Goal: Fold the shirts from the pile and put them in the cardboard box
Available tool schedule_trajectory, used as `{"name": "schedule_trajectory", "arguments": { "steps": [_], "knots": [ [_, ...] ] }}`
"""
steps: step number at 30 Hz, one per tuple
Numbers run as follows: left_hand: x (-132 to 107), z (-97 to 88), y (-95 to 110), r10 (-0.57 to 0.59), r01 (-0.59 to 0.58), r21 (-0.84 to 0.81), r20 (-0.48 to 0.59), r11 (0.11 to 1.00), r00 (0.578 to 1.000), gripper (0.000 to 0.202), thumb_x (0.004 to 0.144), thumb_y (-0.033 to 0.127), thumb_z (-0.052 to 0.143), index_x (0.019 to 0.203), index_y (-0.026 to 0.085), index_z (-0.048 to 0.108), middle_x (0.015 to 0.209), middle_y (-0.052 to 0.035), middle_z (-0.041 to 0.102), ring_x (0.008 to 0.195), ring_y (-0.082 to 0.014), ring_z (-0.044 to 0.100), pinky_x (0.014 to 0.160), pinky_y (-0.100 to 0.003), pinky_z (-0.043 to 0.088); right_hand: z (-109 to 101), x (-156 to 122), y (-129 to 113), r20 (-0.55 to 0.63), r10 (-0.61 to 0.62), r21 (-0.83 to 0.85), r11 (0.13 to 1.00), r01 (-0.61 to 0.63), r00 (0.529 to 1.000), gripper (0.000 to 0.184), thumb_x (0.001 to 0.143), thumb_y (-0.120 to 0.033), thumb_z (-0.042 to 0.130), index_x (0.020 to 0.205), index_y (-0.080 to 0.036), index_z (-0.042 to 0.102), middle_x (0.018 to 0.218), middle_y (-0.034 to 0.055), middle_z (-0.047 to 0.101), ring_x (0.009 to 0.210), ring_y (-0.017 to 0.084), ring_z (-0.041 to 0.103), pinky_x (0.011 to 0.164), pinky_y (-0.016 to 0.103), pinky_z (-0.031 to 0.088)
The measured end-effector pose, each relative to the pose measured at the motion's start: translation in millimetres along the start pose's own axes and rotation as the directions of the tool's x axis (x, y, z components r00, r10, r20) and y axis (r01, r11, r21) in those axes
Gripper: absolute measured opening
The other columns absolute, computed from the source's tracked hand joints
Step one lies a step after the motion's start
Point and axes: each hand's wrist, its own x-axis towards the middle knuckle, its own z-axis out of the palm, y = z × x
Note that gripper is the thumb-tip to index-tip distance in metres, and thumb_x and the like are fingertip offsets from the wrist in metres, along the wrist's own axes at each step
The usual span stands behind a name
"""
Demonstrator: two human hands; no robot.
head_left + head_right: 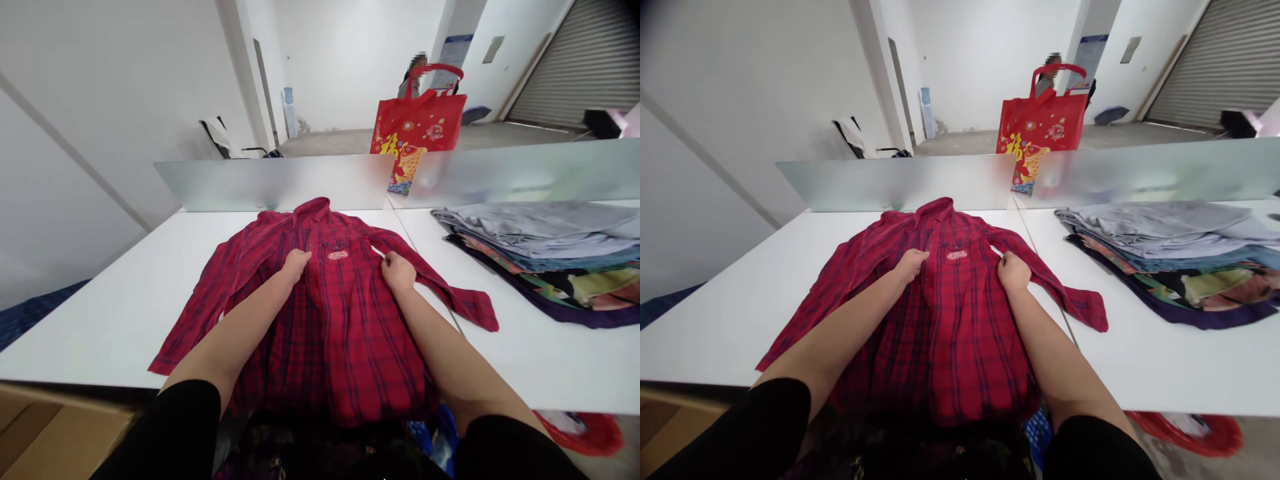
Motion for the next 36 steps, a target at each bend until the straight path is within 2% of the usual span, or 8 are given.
{"name": "schedule_trajectory", "arguments": {
  "steps": [6,15,20,23,25,28,32,36],
  "knots": [
    [-76,-0.8,-5,0.006,0.119,-0.348,0.338,0.930,0.941,0.012,0.082,0.021,0.065,0.091,0.013,0.066,0.085,-0.0102,0.073,0.071,-0.0175,0.070,0.068,-0.031,0.056,1,1,0,-0.004,-0.014,-0.006,1.000,0.014,1.000,0.028,0.092,-0.030,0.044,0.100,-0.018,0.068,0.091,0.0114,0.070,0.081,0.022,0.062,0.065,0.028,0.036],
    [-201,-13.3,-45,0.187,0.349,-0.625,0.630,0.698,0.754,0.046,0.067,0.029,0.082,0.105,0.013,0.064,0.098,-0.0104,0.072,0.084,-0.0206,0.069,0.080,-0.034,0.053,1,0,-1,0.002,-0.009,-0.004,1.000,0.009,1.000,0.028,0.092,-0.028,0.044,0.102,-0.017,0.068,0.093,0.0120,0.071,0.085,0.023,0.063,0.068,0.029,0.039],
    [-231,-27.4,-70,0.141,0.166,-0.503,0.516,0.848,0.845,0.033,0.074,0.029,0.071,0.102,0.016,0.060,0.096,-0.0064,0.071,0.088,-0.0205,0.068,0.086,-0.035,0.052,1,1,0,0.001,-0.003,0.016,1.000,0.003,1.000,0.028,0.092,-0.028,0.044,0.101,-0.018,0.068,0.096,0.0117,0.071,0.087,0.024,0.064,0.069,0.029,0.040],
    [-235,-39.4,-79,0.083,-0.048,-0.095,0.409,0.994,0.909,0.027,0.081,0.033,0.062,0.102,0.019,0.055,0.078,-0.0007,0.065,0.067,-0.0192,0.066,0.070,-0.035,0.055,0,1,0,0.006,0.001,0.028,1.000,-0.001,1.000,0.027,0.092,-0.029,0.044,0.100,-0.018,0.068,0.094,0.0123,0.070,0.087,0.024,0.064,0.071,0.030,0.041],
    [-235,-44.5,-76,0.203,-0.263,0.222,0.261,0.939,0.944,0.026,0.086,0.032,0.056,0.108,0.019,0.054,0.083,-0.0029,0.065,0.072,-0.0213,0.066,0.071,-0.037,0.055,0,1,1,0.009,-0.001,0.040,0.999,0.001,1.000,0.028,0.092,-0.028,0.044,0.099,-0.017,0.069,0.093,0.0130,0.070,0.087,0.025,0.064,0.072,0.030,0.042],
    [-228,-41.7,-67,0.559,-0.582,0.446,0.198,0.681,0.805,0.033,0.093,0.030,0.049,0.125,0.020,0.051,0.120,-0.0114,0.061,0.110,-0.0253,0.061,0.095,-0.041,0.050,0,-1,0,0.010,-0.008,0.062,0.998,0.007,1.000,0.028,0.092,-0.027,0.044,0.100,-0.016,0.068,0.093,0.0143,0.070,0.087,0.025,0.064,0.072,0.030,0.042],
    [-209,-23.5,-64,0.677,-0.852,0.391,0.524,0.347,0.516,0.054,0.095,0.049,0.048,0.143,0.026,0.041,0.151,-0.0099,0.040,0.141,-0.0319,0.032,0.113,-0.056,0.031,-6,0,0,0.016,-0.002,0.100,0.995,0.000,1.000,0.028,0.092,-0.022,0.041,0.101,-0.014,0.066,0.097,0.0150,0.070,0.089,0.024,0.064,0.073,0.029,0.043],
    [-199,-13.1,-73,0.633,-0.876,0.376,0.609,0.301,0.478,0.062,0.096,0.058,0.039,0.149,0.028,0.034,0.158,-0.0079,0.030,0.147,-0.0330,0.020,0.115,-0.061,0.021,-32,-6,16,0.084,-0.022,0.153,0.988,0.009,0.996,0.025,0.091,-0.029,0.044,0.096,-0.016,0.066,0.085,0.0073,0.071,0.078,0.018,0.064,0.067,0.024,0.044]
  ]
}}
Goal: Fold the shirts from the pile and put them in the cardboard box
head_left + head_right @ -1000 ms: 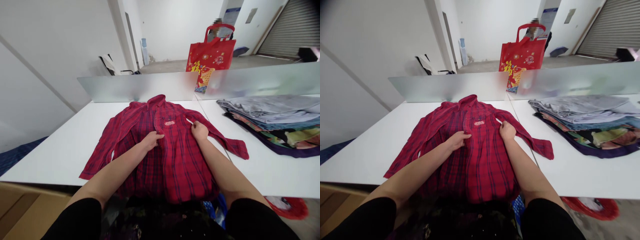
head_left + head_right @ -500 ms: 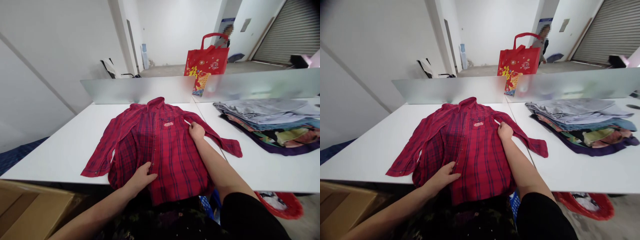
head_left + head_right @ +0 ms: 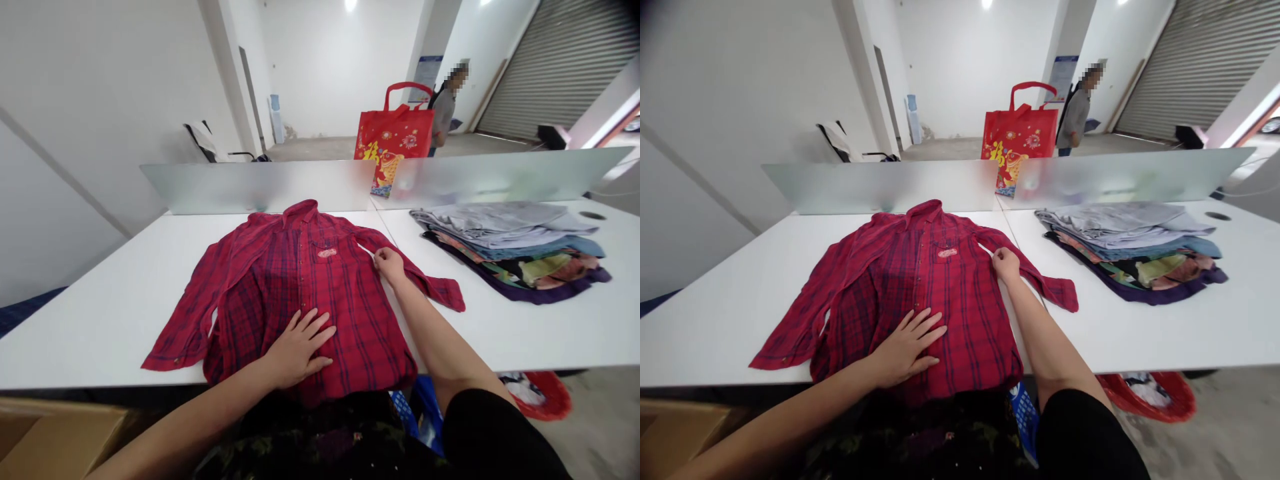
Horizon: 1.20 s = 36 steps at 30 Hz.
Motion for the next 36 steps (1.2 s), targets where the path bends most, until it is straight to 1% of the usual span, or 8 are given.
{"name": "schedule_trajectory", "arguments": {
  "steps": [5,9,15,18,23,28,32,36],
  "knots": [
    [-2,-1.4,0,-0.019,0.019,-0.045,-0.007,0.999,1.000,0.064,0.094,0.062,0.036,0.148,0.027,0.037,0.159,-0.0068,0.029,0.147,-0.0345,0.019,0.116,-0.059,0.018,-40,-79,24,0.281,-0.160,0.098,0.986,0.137,0.946,0.036,0.077,-0.054,0.060,0.081,-0.018,0.064,0.064,0.0022,0.065,0.060,0.017,0.061,0.057,0.025,0.042],
    [1,-0.6,0,-0.010,0.006,-0.064,-0.050,0.998,0.999,0.066,0.094,0.063,0.037,0.148,0.025,0.037,0.157,-0.0092,0.031,0.146,-0.0359,0.021,0.115,-0.060,0.018,-47,-149,47,0.298,-0.232,0.085,0.973,0.216,0.926,0.035,0.073,-0.040,0.055,0.104,-0.023,0.061,0.066,-0.0022,0.063,0.058,0.017,0.059,0.058,0.028,0.042],
    [-11,-8.5,3,-0.046,0.037,-0.048,-0.200,0.998,0.979,0.060,0.093,0.061,0.043,0.139,0.023,0.046,0.149,-0.0098,0.045,0.141,-0.0293,0.033,0.116,-0.056,0.023,-58,-160,48,0.227,-0.222,0.033,0.975,0.221,0.948,0.031,0.074,-0.049,0.052,0.089,-0.024,0.061,0.078,0.0040,0.067,0.062,0.020,0.062,0.058,0.032,0.046],
    [-36,-29.9,-16,-0.266,0.249,-0.094,-0.348,0.964,0.899,0.040,0.095,0.048,0.049,0.126,0.024,0.056,0.136,-0.0069,0.057,0.131,-0.0237,0.046,0.113,-0.047,0.032,-69,-148,10,0.186,-0.289,0.107,0.956,0.273,0.939,0.034,0.076,-0.055,0.055,0.089,-0.025,0.063,0.087,0.0064,0.070,0.066,0.022,0.063,0.062,0.034,0.048],
    [-87,-66.9,-102,-0.627,0.683,-0.080,-0.485,0.726,0.610,0.033,0.096,0.032,0.045,0.119,0.013,0.058,0.126,-0.0157,0.059,0.120,-0.0263,0.052,0.103,-0.042,0.043,-53,-120,-91,0.312,-0.505,0.320,0.853,0.412,0.805,0.015,0.076,-0.042,0.053,0.072,-0.028,0.058,0.075,0.0025,0.068,0.071,0.022,0.061,0.070,0.033,0.049],
    [-114,-67.1,-175,-0.731,0.788,0.150,-0.302,0.597,0.612,0.030,0.094,0.025,0.047,0.121,0.016,0.057,0.127,-0.0157,0.057,0.121,-0.0287,0.050,0.096,-0.044,0.045,12,-80,-189,0.443,-0.523,0.508,0.816,0.277,0.728,0.016,0.079,-0.025,0.054,0.063,-0.021,0.053,0.063,-0.0016,0.060,0.060,0.014,0.060,0.062,0.024,0.049],
    [-118,-68.1,-208,-0.775,0.834,0.174,-0.309,0.524,0.551,0.026,0.089,0.006,0.040,0.099,0.012,0.062,0.100,-0.0146,0.063,0.095,-0.0242,0.059,0.083,-0.035,0.047,72,-45,-247,0.560,-0.347,0.492,0.870,0.035,0.752,0.017,0.081,-0.019,0.059,0.064,-0.018,0.055,0.058,-0.0012,0.061,0.046,0.010,0.058,0.045,0.019,0.043],
    [-127,-101.7,-245,-0.806,0.903,0.163,-0.408,0.398,0.429,0.033,0.089,0.003,0.031,0.105,0.008,0.059,0.104,-0.0188,0.059,0.097,-0.0280,0.056,0.082,-0.038,0.044,119,-10,-288,0.568,-0.217,0.433,0.899,-0.064,0.794,0.033,0.089,-0.038,0.059,0.064,-0.016,0.055,0.051,0.0015,0.059,0.040,0.012,0.055,0.039,0.021,0.041]
  ]
}}
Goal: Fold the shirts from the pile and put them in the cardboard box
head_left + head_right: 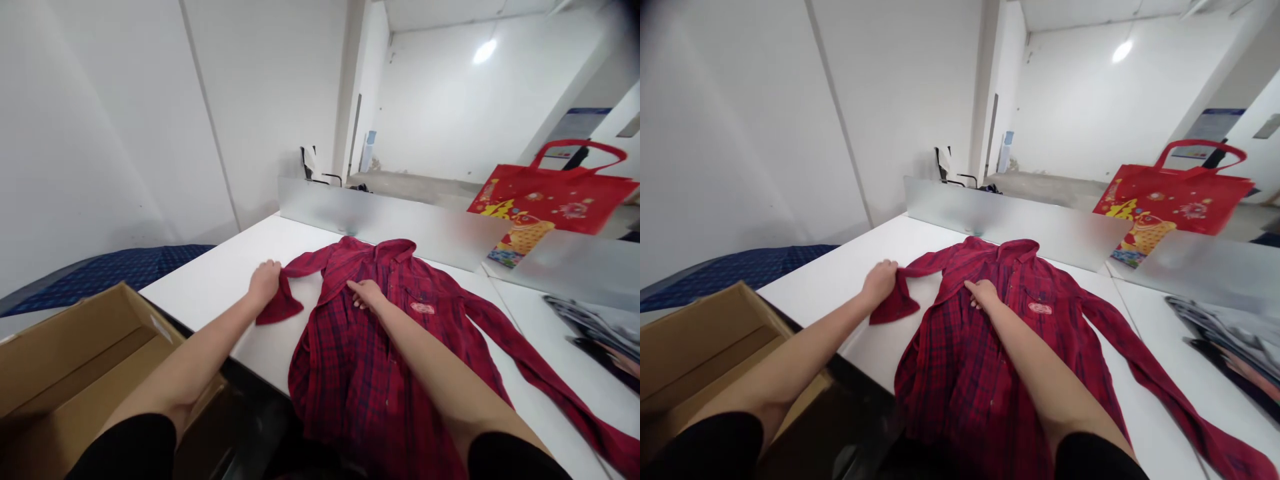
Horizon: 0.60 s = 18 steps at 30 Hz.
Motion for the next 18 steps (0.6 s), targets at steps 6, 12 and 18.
{"name": "schedule_trajectory", "arguments": {
  "steps": [6,12,18],
  "knots": [
    [18,-23.9,-19,-0.074,0.073,-0.012,-0.122,0.997,0.990,0.027,0.094,0.014,0.035,0.109,0.011,0.057,0.113,-0.0176,0.057,0.104,-0.0305,0.052,0.084,-0.040,0.041,15,47,-22,-0.102,0.076,0.101,0.993,-0.066,0.992,0.030,0.094,-0.041,0.057,0.104,-0.013,0.063,0.095,0.0046,0.066,0.076,0.014,0.064,0.067,0.029,0.055],
    [-73,-37.0,30,0.286,-0.262,-0.263,0.055,0.928,0.957,0.033,0.099,0.040,0.040,0.088,0.017,0.061,0.092,-0.0083,0.063,0.089,-0.0232,0.059,0.081,-0.036,0.043,2,41,-19,-0.097,0.089,0.127,0.989,-0.076,0.991,0.029,0.096,-0.037,0.055,0.116,-0.016,0.060,0.108,0.0069,0.063,0.087,0.015,0.063,0.075,0.033,0.056],
    [-91,-29.3,73,0.185,-0.112,-0.350,0.184,0.930,0.965,0.035,0.093,0.047,0.049,0.103,0.015,0.061,0.101,-0.0139,0.065,0.092,-0.0287,0.063,0.080,-0.041,0.049,25,-18,-27,0.107,-0.138,0.080,0.988,0.130,0.985,0.023,0.089,-0.028,0.060,0.070,-0.016,0.055,0.056,-0.0024,0.058,0.041,0.006,0.049,0.038,0.017,0.033]
  ]
}}
